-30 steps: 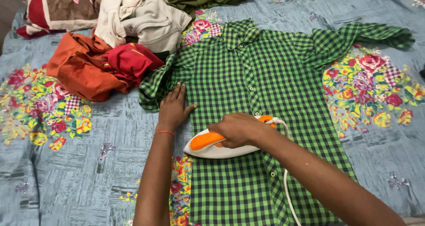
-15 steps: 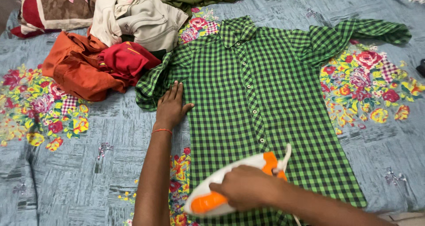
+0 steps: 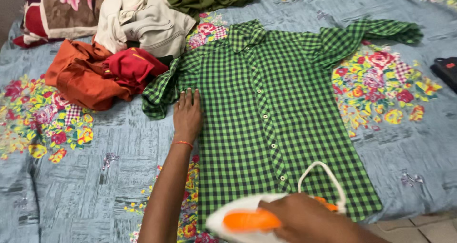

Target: The person irons a green checkered shirt laid out on a bed. They smooth the fabric with one hand while moving the iron with the other, then flip the shirt to iron the other side and continue ironing the sleeves.

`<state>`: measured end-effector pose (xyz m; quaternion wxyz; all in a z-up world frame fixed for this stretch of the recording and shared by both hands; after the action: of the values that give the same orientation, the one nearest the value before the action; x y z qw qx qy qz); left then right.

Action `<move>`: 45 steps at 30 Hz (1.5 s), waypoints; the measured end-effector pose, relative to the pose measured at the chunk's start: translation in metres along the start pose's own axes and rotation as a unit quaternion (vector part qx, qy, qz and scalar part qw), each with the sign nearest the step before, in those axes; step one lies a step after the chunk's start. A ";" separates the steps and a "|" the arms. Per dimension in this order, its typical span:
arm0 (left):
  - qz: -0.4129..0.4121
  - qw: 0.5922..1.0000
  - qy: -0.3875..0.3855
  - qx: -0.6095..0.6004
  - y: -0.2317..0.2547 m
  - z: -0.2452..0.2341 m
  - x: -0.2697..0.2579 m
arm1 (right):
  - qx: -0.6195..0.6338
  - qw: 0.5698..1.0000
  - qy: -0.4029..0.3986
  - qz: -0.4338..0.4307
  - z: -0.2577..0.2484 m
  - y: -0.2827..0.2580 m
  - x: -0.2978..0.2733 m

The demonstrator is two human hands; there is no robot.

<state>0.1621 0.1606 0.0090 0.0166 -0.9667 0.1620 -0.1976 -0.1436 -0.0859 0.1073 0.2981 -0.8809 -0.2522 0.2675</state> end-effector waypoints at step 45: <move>0.110 0.767 0.060 -0.629 0.428 -0.120 0.023 | 0.021 0.578 0.814 0.060 -0.116 0.267 -0.149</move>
<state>0.0047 -0.2485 0.0870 -0.5831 -0.7224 0.3561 -0.1062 -0.1044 -0.4068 0.0582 0.3795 -0.7356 0.1556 -0.5392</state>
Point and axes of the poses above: each hand's wrist, its own x-axis towards the middle knuckle, its own z-axis out of the palm, y = z × x, the point moved 5 cm from there along x, towards the middle knuckle, and after that the axes turned 1 degree about x, right-handed, at the moved point
